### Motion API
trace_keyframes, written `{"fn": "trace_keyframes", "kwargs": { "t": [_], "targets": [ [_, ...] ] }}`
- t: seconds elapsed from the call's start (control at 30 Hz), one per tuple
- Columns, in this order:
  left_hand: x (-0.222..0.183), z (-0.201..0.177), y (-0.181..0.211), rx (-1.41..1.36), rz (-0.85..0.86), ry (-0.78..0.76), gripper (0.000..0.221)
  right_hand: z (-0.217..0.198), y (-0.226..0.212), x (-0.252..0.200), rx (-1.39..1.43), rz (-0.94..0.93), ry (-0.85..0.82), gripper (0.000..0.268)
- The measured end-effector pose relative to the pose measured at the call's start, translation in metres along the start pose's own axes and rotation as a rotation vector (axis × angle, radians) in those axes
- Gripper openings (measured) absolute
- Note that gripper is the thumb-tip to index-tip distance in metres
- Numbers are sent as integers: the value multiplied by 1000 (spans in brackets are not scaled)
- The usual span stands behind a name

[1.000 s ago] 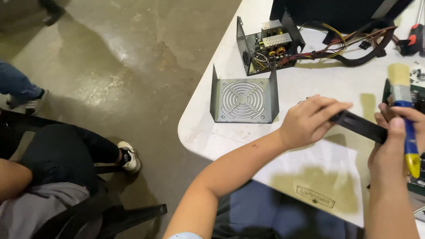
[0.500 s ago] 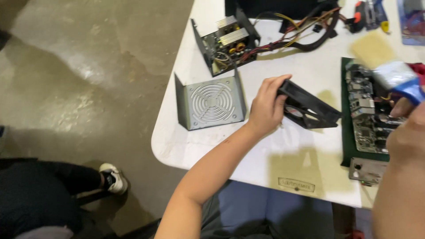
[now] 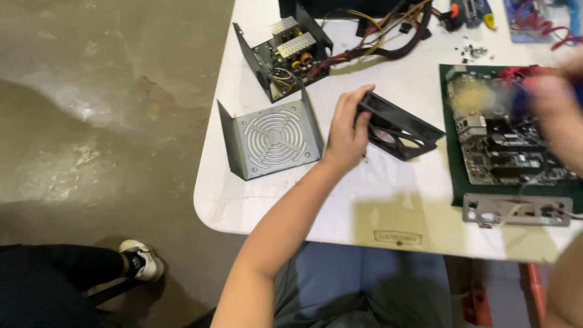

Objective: Cleaning a computer fan using a brush after removing it from a power supply unit

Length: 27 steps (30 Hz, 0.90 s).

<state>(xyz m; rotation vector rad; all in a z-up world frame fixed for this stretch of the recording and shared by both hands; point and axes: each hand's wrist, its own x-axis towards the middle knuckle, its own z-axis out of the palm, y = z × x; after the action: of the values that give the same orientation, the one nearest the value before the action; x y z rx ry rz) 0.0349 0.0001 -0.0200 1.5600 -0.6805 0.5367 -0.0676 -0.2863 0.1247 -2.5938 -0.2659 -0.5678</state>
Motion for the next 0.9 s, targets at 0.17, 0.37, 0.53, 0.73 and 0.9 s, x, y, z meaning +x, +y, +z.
{"fn": "trace_keyframes", "kwargs": {
  "t": [0.17,0.37,0.53,0.73,0.9],
  "targets": [
    [1,-4,3,-34,23,4,38,-4,-101,67,-69,-318,-153,25],
    [3,0,-5,-73,34,-6,39,11,-96,89,-425,-236,-230,23],
    [5,-5,5,-54,-10,-27,37,-6,-91,65,-283,-302,2,23],
    [1,-2,10,23,2,4,38,26,-80,51,-210,-182,-21,16],
    [4,-1,4,70,28,16,38,17,-93,56,-332,-698,63,18]
  ]
}}
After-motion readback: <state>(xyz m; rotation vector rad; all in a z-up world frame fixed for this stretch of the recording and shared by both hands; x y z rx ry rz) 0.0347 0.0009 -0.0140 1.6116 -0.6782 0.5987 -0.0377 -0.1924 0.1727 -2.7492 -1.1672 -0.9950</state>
